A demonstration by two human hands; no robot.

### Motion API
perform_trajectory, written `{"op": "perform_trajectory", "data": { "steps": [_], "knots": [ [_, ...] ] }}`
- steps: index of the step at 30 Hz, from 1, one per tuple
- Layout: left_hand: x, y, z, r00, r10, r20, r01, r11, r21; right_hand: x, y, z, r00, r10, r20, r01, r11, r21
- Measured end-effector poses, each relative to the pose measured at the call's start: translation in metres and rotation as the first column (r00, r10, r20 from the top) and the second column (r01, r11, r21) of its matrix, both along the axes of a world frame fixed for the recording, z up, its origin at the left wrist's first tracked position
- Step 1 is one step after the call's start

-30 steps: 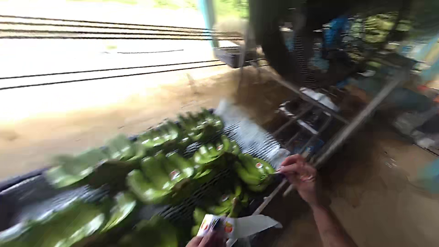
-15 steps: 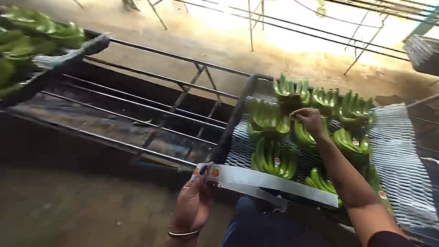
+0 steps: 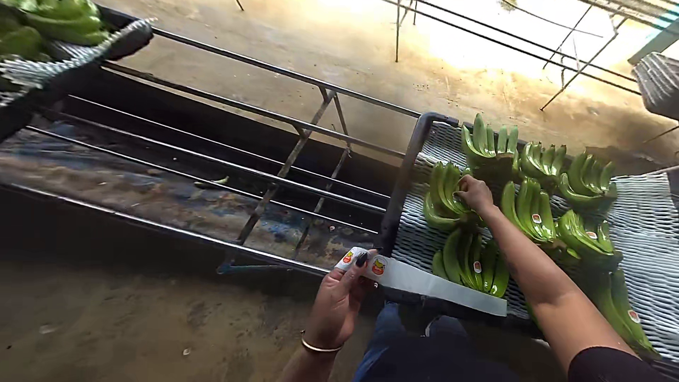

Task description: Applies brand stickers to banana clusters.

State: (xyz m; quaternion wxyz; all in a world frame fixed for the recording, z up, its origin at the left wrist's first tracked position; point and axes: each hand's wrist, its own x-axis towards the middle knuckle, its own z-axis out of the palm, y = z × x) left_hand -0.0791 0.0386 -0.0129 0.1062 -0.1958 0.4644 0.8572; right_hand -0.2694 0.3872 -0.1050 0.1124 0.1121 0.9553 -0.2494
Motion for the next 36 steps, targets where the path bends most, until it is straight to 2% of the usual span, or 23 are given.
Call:
{"op": "perform_trajectory", "data": {
  "steps": [2,3,5,6,8,10,12,14,16,18,19,21,24,27,31,36],
  "knots": [
    [-0.013,-0.002,-0.003,0.998,-0.065,0.025,0.066,0.997,-0.027,-0.003,0.001,0.005,1.0,-0.012,0.024,0.011,0.999,0.046],
    [-0.019,-0.002,-0.003,0.995,-0.095,0.028,0.096,0.995,-0.029,-0.002,0.001,0.009,1.0,-0.017,-0.015,0.017,0.999,0.037],
    [-0.033,0.003,-0.001,0.989,-0.146,0.015,0.146,0.989,-0.017,0.007,-0.004,0.022,0.984,0.007,-0.18,-0.02,0.998,-0.067],
    [-0.038,0.006,0.0,0.985,-0.171,0.008,0.171,0.985,-0.009,0.015,-0.012,0.033,0.957,0.054,-0.285,-0.103,0.982,-0.161],
    [-0.048,0.017,0.004,0.977,-0.214,-0.004,0.214,0.977,0.009,0.036,-0.036,0.064,0.857,0.203,-0.474,-0.385,0.864,-0.324],
    [-0.056,0.027,0.005,0.967,-0.254,-0.014,0.254,0.966,0.043,0.054,-0.061,0.098,0.693,0.367,-0.621,-0.649,0.692,-0.315],
    [-0.063,0.037,0.005,0.954,-0.298,-0.032,0.299,0.951,0.076,0.066,-0.077,0.125,0.538,0.49,-0.686,-0.805,0.539,-0.247],
    [-0.066,0.046,0.005,0.94,-0.338,-0.052,0.342,0.933,0.115,0.076,-0.082,0.139,0.457,0.577,-0.677,-0.869,0.452,-0.201],
    [-0.067,0.05,0.004,0.922,-0.376,-0.094,0.388,0.895,0.221,0.082,-0.08,0.143,0.433,0.632,-0.642,-0.884,0.438,-0.165],
    [-0.07,0.047,-0.001,0.891,-0.428,-0.151,0.45,0.792,0.413,0.087,-0.075,0.141,0.429,0.652,-0.625,-0.878,0.462,-0.121],
    [-0.071,0.046,-0.003,0.873,-0.464,-0.148,0.473,0.738,0.481,0.09,-0.073,0.141,0.427,0.659,-0.619,-0.872,0.481,-0.089],
    [-0.071,0.045,0.001,0.848,-0.526,-0.067,0.477,0.701,0.53,0.096,-0.071,0.14,0.431,0.669,-0.605,-0.861,0.506,-0.053],
    [-0.074,0.049,0.006,0.852,-0.522,0.028,0.447,0.755,0.479,0.102,-0.072,0.142,0.448,0.681,-0.579,-0.864,0.496,-0.085],
    [-0.077,0.052,0.006,0.882,-0.47,0.029,0.414,0.805,0.425,0.1,-0.069,0.147,0.46,0.683,-0.567,-0.867,0.484,-0.119],
    [-0.079,0.049,0.007,0.866,-0.501,0.002,0.456,0.79,0.41,0.095,-0.075,0.149,0.431,0.706,-0.562,-0.869,0.493,-0.047],
    [-0.082,0.047,0.006,0.851,-0.524,0.033,0.453,0.764,0.461,0.092,-0.083,0.15,0.33,0.679,-0.656,-0.853,0.512,0.102]
  ]
}}
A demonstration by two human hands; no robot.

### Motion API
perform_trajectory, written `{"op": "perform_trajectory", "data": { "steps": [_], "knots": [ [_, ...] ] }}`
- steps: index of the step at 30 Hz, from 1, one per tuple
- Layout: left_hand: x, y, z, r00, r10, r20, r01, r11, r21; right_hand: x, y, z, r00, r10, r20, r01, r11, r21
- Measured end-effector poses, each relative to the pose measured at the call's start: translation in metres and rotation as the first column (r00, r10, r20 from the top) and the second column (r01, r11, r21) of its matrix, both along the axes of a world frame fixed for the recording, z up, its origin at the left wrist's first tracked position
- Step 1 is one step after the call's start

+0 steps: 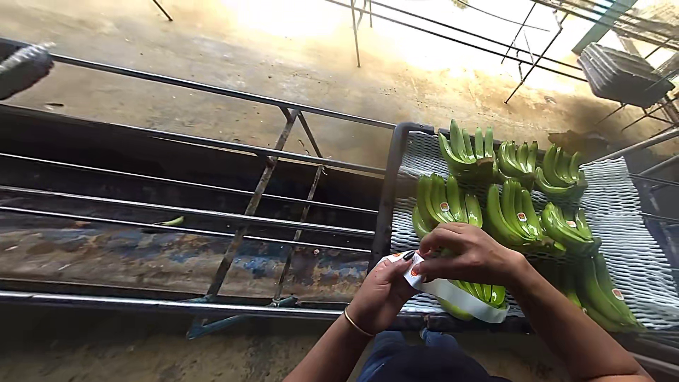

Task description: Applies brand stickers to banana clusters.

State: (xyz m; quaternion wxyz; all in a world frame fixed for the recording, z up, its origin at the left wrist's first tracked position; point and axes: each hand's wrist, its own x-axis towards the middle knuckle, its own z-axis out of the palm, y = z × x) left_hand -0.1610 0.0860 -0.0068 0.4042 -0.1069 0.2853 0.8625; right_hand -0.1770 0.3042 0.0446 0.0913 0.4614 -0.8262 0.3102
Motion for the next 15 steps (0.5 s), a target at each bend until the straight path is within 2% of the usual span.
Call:
{"op": "perform_trajectory", "data": {
  "steps": [3,5,8,10,12,15],
  "knots": [
    [-0.005,0.0,-0.005,0.997,0.038,0.061,-0.038,0.999,-0.002,-0.003,0.0,-0.003,0.999,-0.003,-0.052,-0.002,0.996,-0.084],
    [-0.009,0.002,-0.01,0.996,0.063,0.066,-0.06,0.998,-0.035,-0.01,0.005,-0.009,0.999,-0.041,-0.027,0.036,0.986,-0.165],
    [-0.014,0.003,-0.019,0.993,0.111,0.035,-0.109,0.993,-0.051,-0.039,0.036,-0.016,0.958,-0.285,0.04,0.287,0.935,-0.21],
    [-0.015,0.005,-0.024,0.985,0.171,0.015,-0.169,0.983,-0.074,-0.078,0.075,-0.024,0.846,-0.529,0.063,0.533,0.835,-0.137],
    [-0.015,0.009,-0.03,0.969,0.246,-0.028,-0.248,0.963,-0.107,-0.126,0.12,-0.043,0.64,-0.76,0.109,0.765,0.645,0.005],
    [-0.009,0.013,-0.029,0.924,0.356,-0.141,-0.379,0.905,-0.194,-0.184,0.18,-0.075,0.362,-0.903,0.231,0.861,0.419,0.288]
  ]
}}
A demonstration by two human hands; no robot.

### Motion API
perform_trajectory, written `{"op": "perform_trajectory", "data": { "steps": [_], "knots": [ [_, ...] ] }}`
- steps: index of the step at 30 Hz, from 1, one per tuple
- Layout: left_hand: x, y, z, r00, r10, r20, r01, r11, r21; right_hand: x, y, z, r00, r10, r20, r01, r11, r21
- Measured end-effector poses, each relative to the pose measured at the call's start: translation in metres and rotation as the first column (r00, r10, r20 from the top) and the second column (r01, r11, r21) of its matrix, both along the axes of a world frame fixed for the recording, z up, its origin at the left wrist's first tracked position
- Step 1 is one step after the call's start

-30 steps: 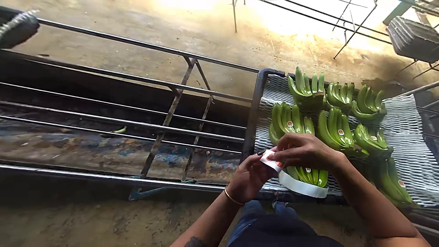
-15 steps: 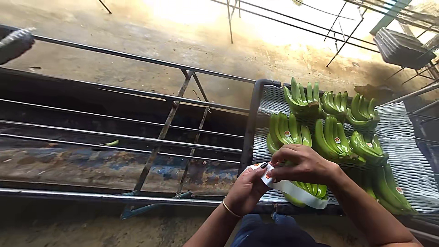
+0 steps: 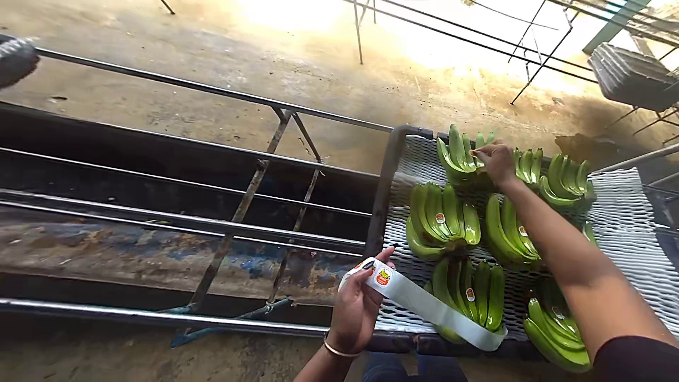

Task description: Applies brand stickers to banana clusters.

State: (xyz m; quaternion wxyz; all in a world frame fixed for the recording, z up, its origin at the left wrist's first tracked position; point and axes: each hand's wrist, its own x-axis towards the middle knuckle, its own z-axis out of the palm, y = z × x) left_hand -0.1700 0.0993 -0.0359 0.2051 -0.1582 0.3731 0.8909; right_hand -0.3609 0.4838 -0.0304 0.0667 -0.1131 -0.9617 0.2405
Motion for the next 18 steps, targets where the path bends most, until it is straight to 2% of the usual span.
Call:
{"op": "perform_trajectory", "data": {
  "steps": [3,7,10,14,18],
  "knots": [
    [0.009,0.0,0.006,0.997,0.051,-0.064,-0.058,0.991,-0.123,-0.04,0.033,-0.015,0.952,-0.178,0.248,0.194,0.98,-0.038],
    [0.025,-0.002,0.001,0.998,0.07,-0.004,-0.07,0.983,-0.171,-0.076,0.06,-0.043,0.883,-0.262,0.389,0.309,0.949,-0.062],
    [0.035,-0.004,-0.009,0.995,0.094,0.023,-0.087,0.975,-0.202,-0.095,0.071,-0.061,0.86,-0.27,0.432,0.35,0.93,-0.116],
    [0.04,0.002,-0.015,0.982,0.182,0.047,-0.169,0.965,-0.201,-0.106,0.072,-0.065,0.854,-0.261,0.45,0.338,0.936,-0.099],
    [0.044,0.01,-0.012,0.983,0.174,0.056,-0.161,0.969,-0.188,-0.106,0.07,-0.069,0.857,-0.234,0.458,0.359,0.91,-0.207]
  ]
}}
